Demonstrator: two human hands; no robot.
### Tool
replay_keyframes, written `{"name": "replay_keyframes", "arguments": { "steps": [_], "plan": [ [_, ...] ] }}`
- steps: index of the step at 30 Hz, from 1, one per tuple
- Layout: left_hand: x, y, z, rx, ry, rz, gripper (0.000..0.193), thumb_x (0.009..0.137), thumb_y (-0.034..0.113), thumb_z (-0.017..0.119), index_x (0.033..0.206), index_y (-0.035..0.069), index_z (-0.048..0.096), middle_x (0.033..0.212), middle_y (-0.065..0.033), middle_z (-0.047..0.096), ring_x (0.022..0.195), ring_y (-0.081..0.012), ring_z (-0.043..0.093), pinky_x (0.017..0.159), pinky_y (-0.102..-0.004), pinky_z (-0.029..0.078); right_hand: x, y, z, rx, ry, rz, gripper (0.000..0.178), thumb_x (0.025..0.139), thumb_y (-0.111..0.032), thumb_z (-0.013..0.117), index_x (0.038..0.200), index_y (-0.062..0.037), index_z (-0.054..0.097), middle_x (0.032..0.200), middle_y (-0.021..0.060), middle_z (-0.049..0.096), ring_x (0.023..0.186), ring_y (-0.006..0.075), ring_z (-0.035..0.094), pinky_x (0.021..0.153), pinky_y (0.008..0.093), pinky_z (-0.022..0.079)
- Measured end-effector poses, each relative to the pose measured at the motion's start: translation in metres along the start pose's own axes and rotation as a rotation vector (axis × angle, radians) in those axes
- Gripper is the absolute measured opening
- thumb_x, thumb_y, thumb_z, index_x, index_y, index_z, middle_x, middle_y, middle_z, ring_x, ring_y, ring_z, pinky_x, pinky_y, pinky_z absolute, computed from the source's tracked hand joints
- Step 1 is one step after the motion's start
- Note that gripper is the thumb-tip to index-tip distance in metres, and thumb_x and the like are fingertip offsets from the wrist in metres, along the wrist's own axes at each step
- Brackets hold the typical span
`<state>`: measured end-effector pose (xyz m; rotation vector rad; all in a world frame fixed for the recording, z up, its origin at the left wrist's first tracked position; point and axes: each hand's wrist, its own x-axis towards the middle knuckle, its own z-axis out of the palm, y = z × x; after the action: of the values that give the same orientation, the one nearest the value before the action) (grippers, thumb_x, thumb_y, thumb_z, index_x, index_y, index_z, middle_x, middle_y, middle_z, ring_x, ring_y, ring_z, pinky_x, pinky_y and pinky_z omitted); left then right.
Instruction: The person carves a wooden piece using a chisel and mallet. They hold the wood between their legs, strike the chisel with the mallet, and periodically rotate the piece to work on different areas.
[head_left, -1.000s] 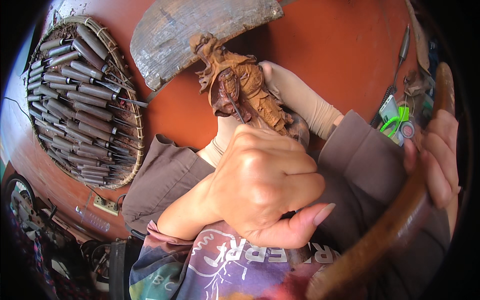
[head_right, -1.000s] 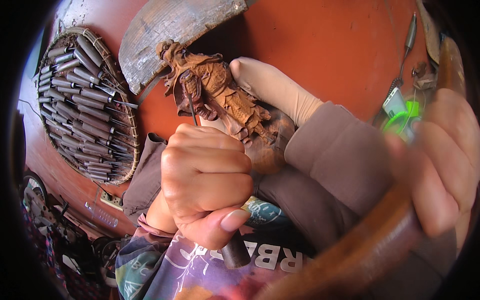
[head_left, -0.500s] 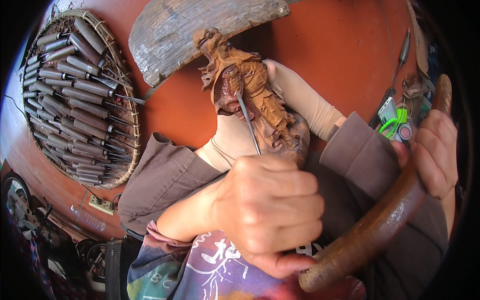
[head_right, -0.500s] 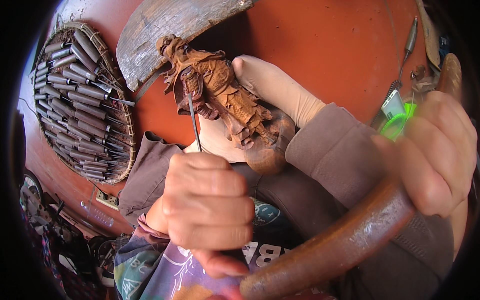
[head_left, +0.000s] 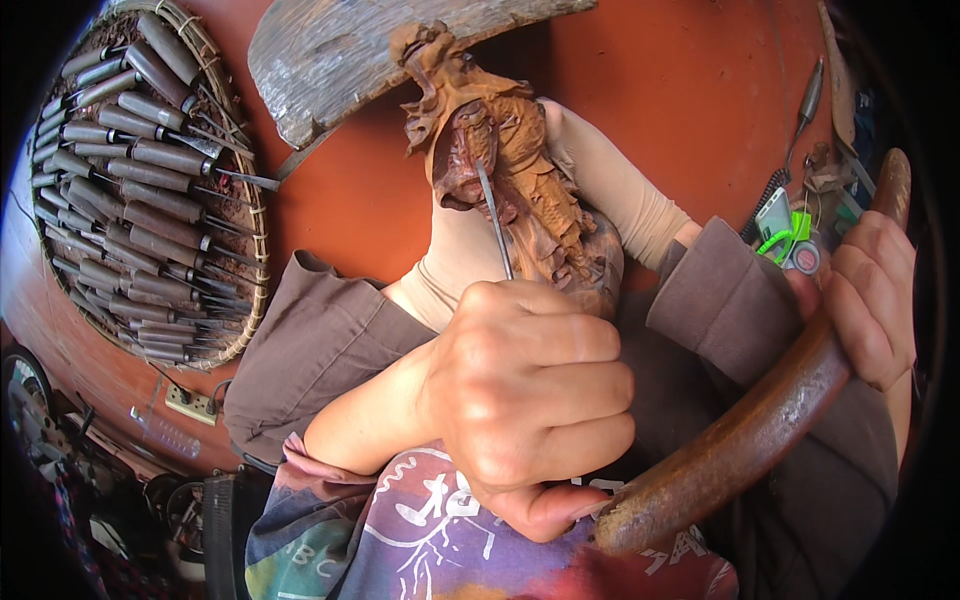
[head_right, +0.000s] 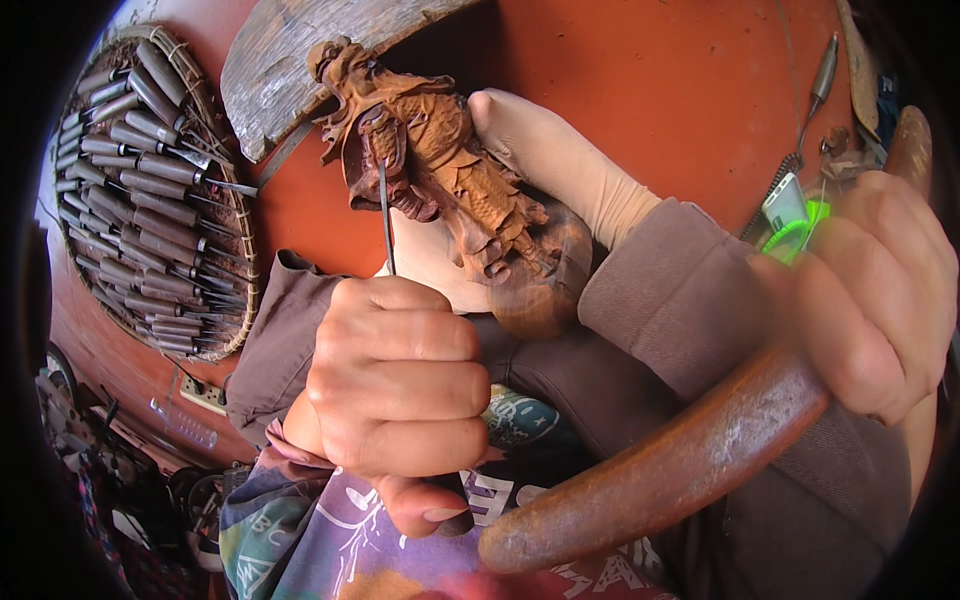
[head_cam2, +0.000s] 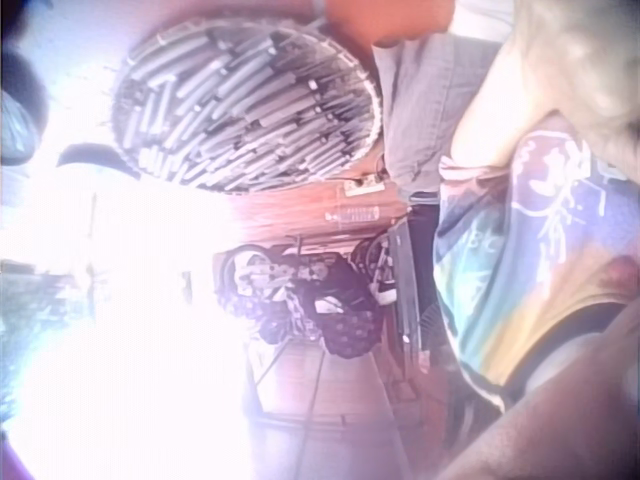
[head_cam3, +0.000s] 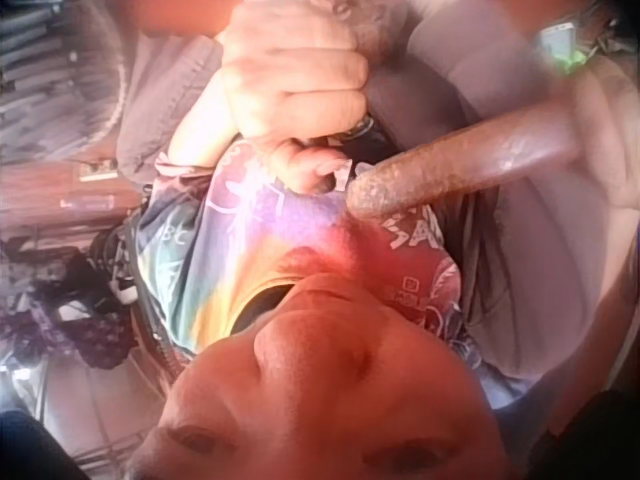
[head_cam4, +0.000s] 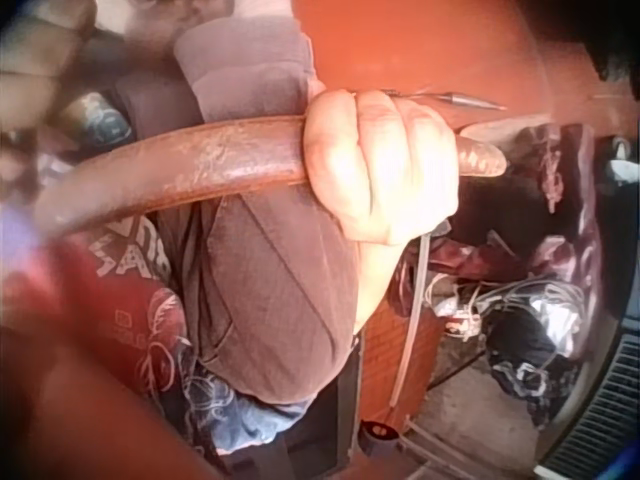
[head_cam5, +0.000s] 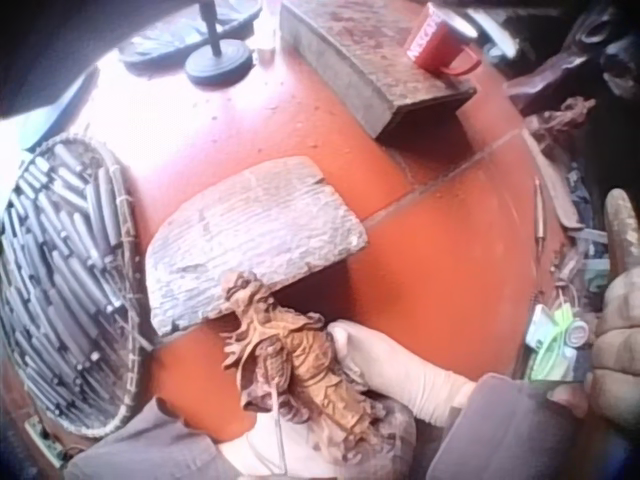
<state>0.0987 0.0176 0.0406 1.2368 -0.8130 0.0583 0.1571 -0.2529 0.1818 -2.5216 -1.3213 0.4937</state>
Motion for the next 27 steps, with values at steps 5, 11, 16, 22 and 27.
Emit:
{"name": "replay_keyframes", "arguments": {
  "steps": [5,11,16,22,27],
  "plan": [
    [-0.003,-0.004,0.001,-0.023,0.028,0.011,0.051,0.098,0.041,0.046,0.057,0.012,0.056,0.056,0.0009,0.045,0.045,-0.0138,0.044,0.041,-0.0289,0.027,0.000,0.003,0.002,-0.009,0.031,-0.027,0.038,0.075,0.005,0.081,0.099,0.0033,0.052,0.073,0.0147,0.057,0.063,0.0290,0.055,0.062,0.0461,0.050],
    [0.000,-0.004,-0.004,-0.047,-0.025,-0.011,0.051,0.098,0.040,0.046,0.056,0.012,0.054,0.056,0.0003,0.045,0.045,-0.0142,0.044,0.041,-0.0297,0.026,-0.001,0.001,0.001,0.003,0.017,-0.005,0.038,0.075,0.005,0.081,0.099,0.0031,0.053,0.072,0.0142,0.056,0.063,0.0288,0.055,0.061,0.0457,0.050],
    [0.012,0.002,-0.001,-0.028,0.018,-0.087,0.050,0.097,0.039,0.047,0.055,0.012,0.051,0.056,0.0003,0.044,0.045,-0.0143,0.042,0.041,-0.0299,0.026,0.001,0.001,0.002,-0.016,0.022,-0.001,0.039,0.074,0.005,0.081,0.101,0.0031,0.053,0.073,0.0141,0.057,0.065,0.0291,0.056,0.064,0.0458,0.051],
    [-0.003,-0.012,0.006,0.056,0.001,0.092,0.044,0.095,0.035,0.050,0.058,0.011,0.052,0.059,-0.0013,0.047,0.048,-0.0166,0.046,0.042,-0.0297,0.028,-0.001,-0.002,-0.001,-0.007,0.007,0.022,0.039,0.074,0.005,0.081,0.101,0.0032,0.053,0.075,0.0146,0.058,0.066,0.0294,0.057,0.065,0.0466,0.052],
    [-0.001,-0.009,0.007,0.071,0.019,0.017,0.041,0.092,0.035,0.053,0.060,0.010,0.053,0.061,-0.0023,0.049,0.050,-0.0184,0.048,0.043,-0.0301,0.029,0.000,-0.005,-0.003,-0.025,-0.003,0.022,0.038,0.075,0.006,0.081,0.100,0.0040,0.053,0.077,0.0155,0.058,0.067,0.0303,0.057,0.066,0.0480,0.052]
  ]
}}
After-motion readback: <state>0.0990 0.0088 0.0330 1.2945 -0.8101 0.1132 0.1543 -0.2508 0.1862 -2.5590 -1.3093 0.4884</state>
